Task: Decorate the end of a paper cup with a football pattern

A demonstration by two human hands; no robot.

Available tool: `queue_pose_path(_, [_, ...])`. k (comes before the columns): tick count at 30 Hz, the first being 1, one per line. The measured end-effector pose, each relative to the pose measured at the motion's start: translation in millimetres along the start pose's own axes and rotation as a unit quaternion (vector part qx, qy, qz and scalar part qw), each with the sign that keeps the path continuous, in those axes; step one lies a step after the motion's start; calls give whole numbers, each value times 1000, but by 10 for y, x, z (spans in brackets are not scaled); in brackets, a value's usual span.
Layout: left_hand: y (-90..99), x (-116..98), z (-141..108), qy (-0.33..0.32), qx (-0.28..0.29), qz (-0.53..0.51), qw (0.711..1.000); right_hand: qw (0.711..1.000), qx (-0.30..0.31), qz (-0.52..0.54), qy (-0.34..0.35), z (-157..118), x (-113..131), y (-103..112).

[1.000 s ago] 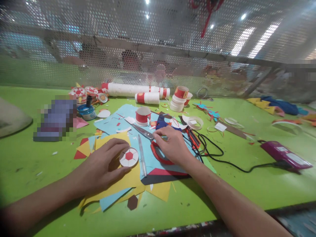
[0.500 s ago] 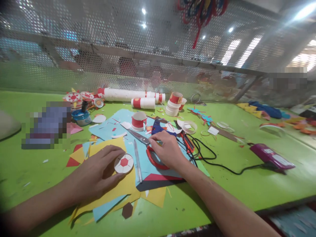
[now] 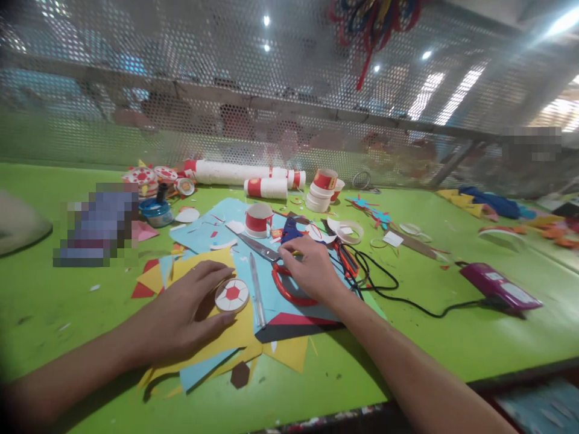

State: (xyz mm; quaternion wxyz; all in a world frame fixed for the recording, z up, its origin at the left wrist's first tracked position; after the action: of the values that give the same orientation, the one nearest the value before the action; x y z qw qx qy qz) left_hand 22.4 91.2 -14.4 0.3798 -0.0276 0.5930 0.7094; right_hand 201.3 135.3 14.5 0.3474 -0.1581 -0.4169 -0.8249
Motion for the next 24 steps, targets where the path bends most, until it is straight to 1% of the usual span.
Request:
queue_pose_path(3, [-4,1,12,-9,2,4,1000,999,12,11,32,-30,147,-12])
queue_pose_path(5, [-6,-18,22,-18,6,5,1000,997,32,24,64,-67,274,-37])
queue_pose_path(8, [-2,-46,33,-26,8,1,1000,986,90,5,138,-173,452,-139])
queue_pose_path(10, [-3,-54,38,-28,9,0,1000,965,138,-66,211,-283,537,-256])
queue_pose_path(12, [-11,-50,45,-28,9,-1,1000,932,175,-156,276,-392,570,-376])
queue_pose_path(14, [-23,-41,57,-28,9,1,1000,904,194,-217,313,-463,582,-461])
queue_pose_path(16, [-31,-35,67,-30,8,5,1000,887,199,-248,336,-499,598,-512])
queue_pose_path(19, [-41,-39,69,-36,11,12,999,877,181,-261,360,-500,617,-528])
queue_pose_path(22, [-49,-55,54,-48,16,19,999,882,160,-250,367,-464,591,-495])
queue_pose_path(24, [-46,-63,44,-57,13,23,998,898,143,-223,352,-408,560,-432])
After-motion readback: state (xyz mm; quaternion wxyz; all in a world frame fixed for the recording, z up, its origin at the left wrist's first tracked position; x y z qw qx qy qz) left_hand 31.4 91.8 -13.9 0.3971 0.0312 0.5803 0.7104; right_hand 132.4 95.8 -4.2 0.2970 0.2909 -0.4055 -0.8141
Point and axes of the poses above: each hand's wrist, its own z-axis towards the middle knuckle, its own y-axis out of the back of the hand, x = y × z, the point moved 9 cm from there along z, towards the middle knuckle, and after that the axes turned 13 degrees about -x, right-handed, at the moved point
